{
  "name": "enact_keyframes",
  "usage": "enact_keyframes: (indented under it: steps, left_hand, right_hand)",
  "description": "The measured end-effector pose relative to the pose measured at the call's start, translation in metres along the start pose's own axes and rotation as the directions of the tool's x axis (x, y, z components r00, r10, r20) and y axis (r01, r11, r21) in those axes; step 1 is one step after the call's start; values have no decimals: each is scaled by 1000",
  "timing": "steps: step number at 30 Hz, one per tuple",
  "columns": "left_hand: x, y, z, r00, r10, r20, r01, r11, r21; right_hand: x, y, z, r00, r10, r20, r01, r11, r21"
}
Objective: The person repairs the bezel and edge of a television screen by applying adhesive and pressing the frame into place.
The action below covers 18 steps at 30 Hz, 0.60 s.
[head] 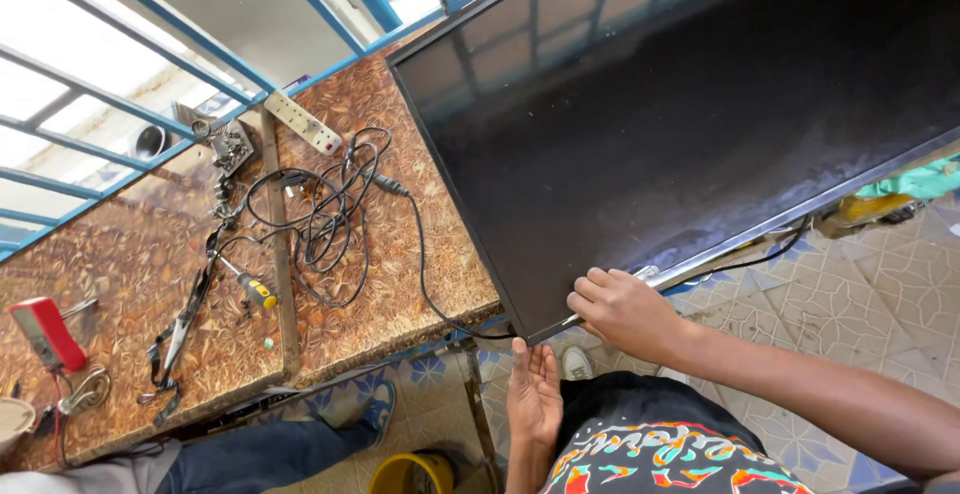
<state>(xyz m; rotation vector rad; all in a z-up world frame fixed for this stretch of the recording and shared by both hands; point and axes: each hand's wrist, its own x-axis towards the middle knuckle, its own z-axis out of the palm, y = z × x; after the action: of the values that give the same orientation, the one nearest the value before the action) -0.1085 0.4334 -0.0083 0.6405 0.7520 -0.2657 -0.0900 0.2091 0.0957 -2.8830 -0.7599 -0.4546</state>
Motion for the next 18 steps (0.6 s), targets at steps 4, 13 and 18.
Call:
enact_keyframes:
  steps: [4,13,18]
  left_hand:
    - [9,-16,-5,999,-5,48,10,994,-105]
    - [-17,-21,36,999,45,-6,-46,981,-189]
    - [2,-42,18,994,101,34,-88,962,-260]
  right_hand:
    - [3,7,5,998,-55,12,54,998,44]
    - [8,5,6,998,-61,18,60,997,47]
    - [11,6,4,996,-85,29,85,996,13]
